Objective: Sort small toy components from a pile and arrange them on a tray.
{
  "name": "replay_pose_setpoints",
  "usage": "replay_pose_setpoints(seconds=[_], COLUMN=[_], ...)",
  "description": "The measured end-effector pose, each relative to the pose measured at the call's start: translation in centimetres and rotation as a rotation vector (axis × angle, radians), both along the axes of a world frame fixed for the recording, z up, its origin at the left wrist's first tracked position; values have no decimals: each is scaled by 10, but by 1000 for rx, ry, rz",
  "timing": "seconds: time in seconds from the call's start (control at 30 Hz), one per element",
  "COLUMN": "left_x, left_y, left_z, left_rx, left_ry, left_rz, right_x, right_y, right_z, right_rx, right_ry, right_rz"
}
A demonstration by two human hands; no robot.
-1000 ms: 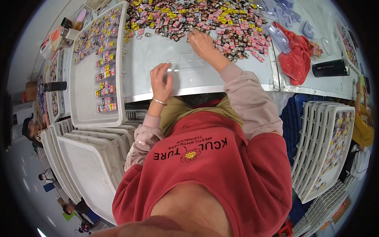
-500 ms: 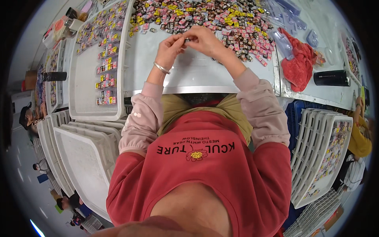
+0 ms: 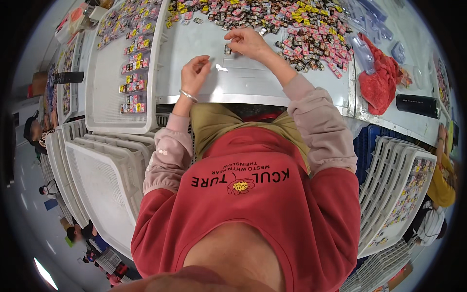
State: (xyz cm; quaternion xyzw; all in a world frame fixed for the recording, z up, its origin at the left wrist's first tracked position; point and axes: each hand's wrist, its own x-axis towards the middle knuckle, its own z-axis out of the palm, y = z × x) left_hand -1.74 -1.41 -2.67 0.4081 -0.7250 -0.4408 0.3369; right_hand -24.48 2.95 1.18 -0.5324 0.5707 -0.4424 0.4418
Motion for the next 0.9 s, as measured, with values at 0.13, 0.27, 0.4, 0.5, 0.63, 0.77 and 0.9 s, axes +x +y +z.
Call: replay_pose_setpoints(seconds=[0.13,0.27,0.4,0.5,0.63,0.77,0.9], left_x=[-14,-27,-28,-30,-29,-28,-27], left_y=[17,28,30,32,33,34,34], left_z=[6,27,21,23,20,22,21], left_rx=[52,207,331,353,332,366,324], left_ry=[-71,-90,30,36,53,62,42], left_rz=[-18,-22,20,47,53,54,45], right_x=[15,31,49,54,60,61,68], right_y=[10,22,33,39,39,41,43], right_z=[-15,-21,-22,-18,-24,-22,-23], right_rx=[-46,-195,-320,-344,-354,-325,-450], right_ry=[40,338,566,679,719,714,866], right_rz=[-5,-56,-92,-98,-176,-190,-254])
